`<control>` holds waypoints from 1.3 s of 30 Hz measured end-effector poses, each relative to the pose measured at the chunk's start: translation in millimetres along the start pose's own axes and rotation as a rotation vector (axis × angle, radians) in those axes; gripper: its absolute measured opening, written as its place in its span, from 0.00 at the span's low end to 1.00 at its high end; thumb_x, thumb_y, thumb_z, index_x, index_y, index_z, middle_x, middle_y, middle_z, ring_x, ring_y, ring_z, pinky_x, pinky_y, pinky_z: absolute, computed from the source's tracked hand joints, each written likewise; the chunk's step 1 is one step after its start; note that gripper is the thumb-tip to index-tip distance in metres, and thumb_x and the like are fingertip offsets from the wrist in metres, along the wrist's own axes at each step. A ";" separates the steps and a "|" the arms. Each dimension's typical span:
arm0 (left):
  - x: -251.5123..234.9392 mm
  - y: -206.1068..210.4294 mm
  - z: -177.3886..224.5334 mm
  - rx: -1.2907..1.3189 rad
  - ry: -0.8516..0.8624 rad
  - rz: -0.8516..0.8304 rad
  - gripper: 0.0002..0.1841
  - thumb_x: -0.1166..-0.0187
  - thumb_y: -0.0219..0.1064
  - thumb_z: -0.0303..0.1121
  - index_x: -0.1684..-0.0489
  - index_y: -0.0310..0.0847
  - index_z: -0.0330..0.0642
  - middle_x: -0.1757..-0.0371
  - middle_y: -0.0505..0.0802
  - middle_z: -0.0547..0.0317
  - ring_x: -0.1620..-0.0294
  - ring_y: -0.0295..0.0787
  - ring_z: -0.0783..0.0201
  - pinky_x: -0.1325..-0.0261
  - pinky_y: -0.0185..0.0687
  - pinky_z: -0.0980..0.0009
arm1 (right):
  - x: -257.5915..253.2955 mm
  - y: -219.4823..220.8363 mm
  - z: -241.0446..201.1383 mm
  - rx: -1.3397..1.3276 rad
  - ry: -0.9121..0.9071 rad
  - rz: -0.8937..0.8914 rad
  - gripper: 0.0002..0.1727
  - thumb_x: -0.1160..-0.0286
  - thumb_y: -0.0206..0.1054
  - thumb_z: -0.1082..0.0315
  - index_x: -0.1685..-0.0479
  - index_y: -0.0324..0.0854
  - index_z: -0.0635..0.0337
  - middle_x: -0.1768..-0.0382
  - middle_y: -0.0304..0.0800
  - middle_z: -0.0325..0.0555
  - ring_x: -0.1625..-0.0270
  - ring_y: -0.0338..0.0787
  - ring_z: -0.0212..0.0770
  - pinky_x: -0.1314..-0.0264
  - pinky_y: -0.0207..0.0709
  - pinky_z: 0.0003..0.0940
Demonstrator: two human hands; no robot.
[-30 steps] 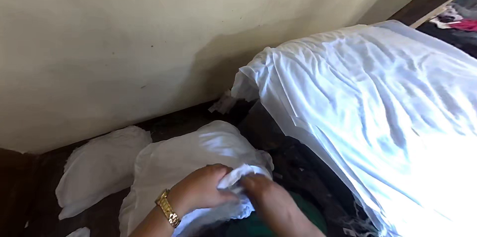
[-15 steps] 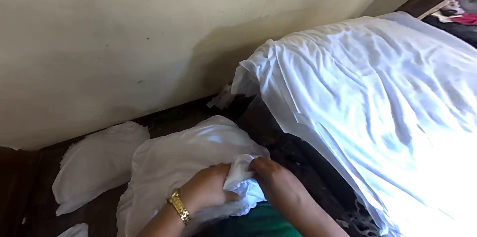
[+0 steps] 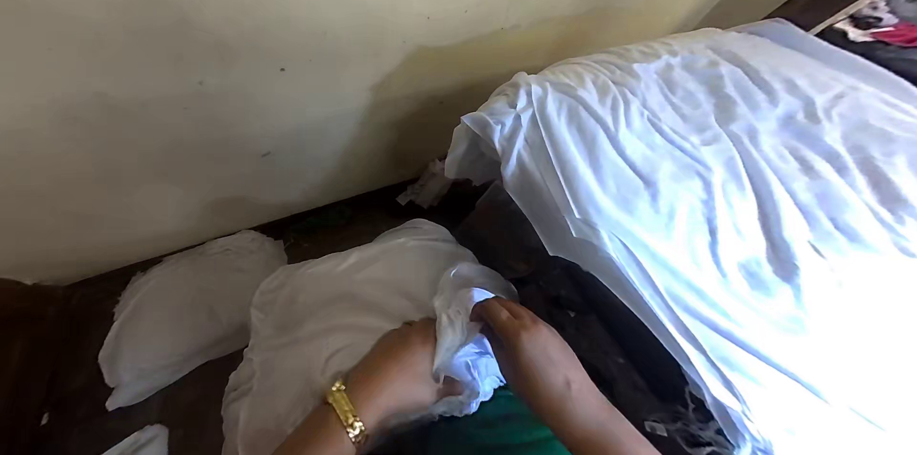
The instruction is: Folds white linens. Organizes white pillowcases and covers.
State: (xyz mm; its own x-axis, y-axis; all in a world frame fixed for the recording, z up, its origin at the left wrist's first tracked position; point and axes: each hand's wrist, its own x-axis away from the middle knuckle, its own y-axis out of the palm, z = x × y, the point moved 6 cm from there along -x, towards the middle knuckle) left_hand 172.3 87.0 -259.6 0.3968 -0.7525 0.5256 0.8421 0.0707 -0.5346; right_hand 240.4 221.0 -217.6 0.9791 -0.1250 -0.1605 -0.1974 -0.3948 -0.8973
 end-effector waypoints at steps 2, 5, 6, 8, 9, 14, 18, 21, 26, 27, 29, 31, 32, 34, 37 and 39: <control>-2.6 -7.2 3.0 0.012 -0.056 0.070 0.22 0.21 0.68 0.34 0.29 0.80 0.38 0.35 0.90 0.41 0.31 0.86 0.43 0.29 0.78 0.40 | 4.0 -1.2 -2.9 -0.024 -0.015 0.073 0.06 0.30 0.69 0.76 0.59 0.88 0.60 0.60 0.93 0.51 0.56 0.96 0.54 0.58 0.91 0.50; -4.6 -42.6 -1.1 0.169 -0.053 0.241 0.17 0.16 0.62 0.33 0.33 0.84 0.41 0.40 0.93 0.46 0.35 0.89 0.50 0.30 0.80 0.45 | 26.3 17.4 -10.7 -0.033 -0.113 0.000 0.11 0.33 0.71 0.77 0.54 0.90 0.56 0.50 0.92 0.55 0.50 0.95 0.57 0.56 0.91 0.52; -3.7 -50.0 -2.6 0.194 -0.048 0.263 0.17 0.16 0.61 0.33 0.33 0.84 0.42 0.40 0.93 0.48 0.35 0.89 0.53 0.29 0.80 0.47 | 32.2 26.4 -13.3 0.007 -0.154 -0.050 0.19 0.40 0.72 0.82 0.50 0.91 0.52 0.49 0.91 0.56 0.51 0.94 0.59 0.60 0.91 0.52; -1.9 -56.5 -6.8 0.231 -0.038 0.288 0.16 0.16 0.61 0.35 0.34 0.84 0.44 0.41 0.93 0.52 0.36 0.89 0.59 0.28 0.80 0.52 | 35.4 42.7 -14.0 0.112 -0.138 -0.198 0.38 0.50 0.74 0.88 0.35 0.90 0.41 0.39 0.89 0.60 0.43 0.92 0.65 0.59 0.89 0.56; -1.6 -56.2 -8.6 0.249 -0.036 0.286 0.16 0.16 0.61 0.34 0.34 0.84 0.44 0.41 0.93 0.53 0.36 0.89 0.61 0.28 0.80 0.54 | 32.9 48.6 -11.5 0.146 -0.094 -0.271 0.38 0.48 0.74 0.88 0.34 0.90 0.40 0.37 0.88 0.60 0.39 0.90 0.66 0.56 0.89 0.58; -3.5 -14.8 -6.6 0.151 0.011 0.168 0.28 0.22 0.71 0.47 0.26 0.80 0.43 0.32 0.90 0.49 0.29 0.86 0.55 0.23 0.77 0.49 | 4.0 27.2 -1.0 0.035 0.031 -0.190 0.05 0.28 0.70 0.75 0.58 0.89 0.63 0.59 0.93 0.58 0.53 0.96 0.59 0.55 0.90 0.57; -4.1 -23.3 -3.1 0.112 -0.092 0.213 0.21 0.18 0.66 0.36 0.28 0.81 0.41 0.36 0.91 0.44 0.32 0.87 0.48 0.27 0.77 0.44 | 5.0 11.0 -2.0 -0.007 -0.055 0.094 0.04 0.29 0.70 0.72 0.60 0.89 0.59 0.63 0.93 0.50 0.60 0.96 0.51 0.61 0.91 0.48; -1.4 -49.6 -2.1 0.160 -0.120 0.280 0.22 0.15 0.63 0.35 0.23 0.79 0.45 0.33 0.91 0.49 0.29 0.86 0.54 0.23 0.75 0.49 | 29.6 23.5 -12.1 -0.062 -0.139 -0.141 0.11 0.30 0.74 0.70 0.50 0.90 0.56 0.46 0.92 0.56 0.47 0.94 0.59 0.53 0.90 0.55; 4.8 -55.9 -12.5 0.277 -0.122 0.347 0.21 0.17 0.64 0.37 0.27 0.80 0.43 0.34 0.91 0.52 0.30 0.86 0.61 0.22 0.76 0.56 | 42.0 40.9 3.3 -0.019 -0.065 -0.374 0.08 0.31 0.74 0.73 0.54 0.90 0.60 0.44 0.91 0.60 0.45 0.93 0.63 0.54 0.90 0.57; 4.4 -50.8 -11.8 0.269 -0.108 0.313 0.21 0.17 0.65 0.38 0.26 0.80 0.43 0.34 0.91 0.50 0.30 0.86 0.59 0.22 0.75 0.54 | 36.5 34.9 5.5 -0.033 -0.065 -0.302 0.06 0.29 0.73 0.72 0.56 0.90 0.60 0.48 0.93 0.57 0.49 0.95 0.58 0.54 0.91 0.55; 4.1 -33.2 -5.1 0.187 -0.028 0.194 0.25 0.19 0.69 0.44 0.25 0.80 0.42 0.34 0.91 0.47 0.31 0.87 0.53 0.24 0.77 0.47 | 20.3 15.0 2.7 -0.076 -0.048 -0.101 0.06 0.27 0.70 0.72 0.57 0.89 0.61 0.56 0.95 0.53 0.56 0.97 0.52 0.56 0.92 0.52; 3.2 -14.2 3.1 0.071 0.013 0.066 0.36 0.26 0.75 0.50 0.20 0.74 0.42 0.28 0.87 0.46 0.26 0.83 0.49 0.22 0.74 0.44 | 4.6 -0.9 -3.5 -0.062 -0.045 0.092 0.06 0.28 0.68 0.71 0.58 0.88 0.59 0.64 0.93 0.49 0.63 0.96 0.49 0.63 0.91 0.46; 2.7 -11.9 5.0 0.024 -0.006 0.045 0.35 0.24 0.73 0.49 0.19 0.73 0.41 0.28 0.86 0.44 0.26 0.82 0.47 0.22 0.73 0.43 | 1.1 -3.0 -6.5 -0.055 -0.046 0.142 0.05 0.29 0.68 0.71 0.59 0.88 0.59 0.65 0.93 0.48 0.64 0.96 0.48 0.64 0.91 0.45; 1.2 -27.8 2.0 0.033 -0.051 0.154 0.23 0.18 0.67 0.40 0.26 0.79 0.42 0.35 0.91 0.44 0.32 0.87 0.47 0.27 0.78 0.43 | 3.7 2.2 -10.8 -0.055 -0.074 0.178 0.05 0.29 0.69 0.70 0.59 0.88 0.58 0.63 0.93 0.48 0.61 0.96 0.48 0.61 0.91 0.44; 1.5 -57.7 -5.6 0.129 -0.062 0.325 0.20 0.15 0.61 0.40 0.28 0.82 0.45 0.37 0.92 0.51 0.32 0.87 0.56 0.25 0.78 0.48 | 22.3 21.3 -18.7 -0.028 -0.205 0.044 0.10 0.30 0.70 0.74 0.54 0.89 0.52 0.52 0.92 0.50 0.51 0.94 0.51 0.56 0.91 0.46; 2.4 -60.8 -6.4 0.140 -0.063 0.323 0.21 0.14 0.61 0.41 0.25 0.80 0.48 0.34 0.91 0.54 0.29 0.86 0.60 0.22 0.76 0.52 | 33.0 41.1 -18.3 0.063 -0.190 -0.164 0.19 0.43 0.73 0.83 0.54 0.92 0.52 0.45 0.91 0.55 0.46 0.93 0.59 0.59 0.90 0.53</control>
State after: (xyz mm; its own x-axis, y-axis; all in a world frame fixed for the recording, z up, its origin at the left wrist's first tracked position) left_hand 119.7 76.8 -230.0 0.6692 -0.6347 0.3864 0.7094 0.3910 -0.5865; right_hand 263.7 184.1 -252.2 0.9905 0.1117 -0.0799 -0.0377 -0.3380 -0.9404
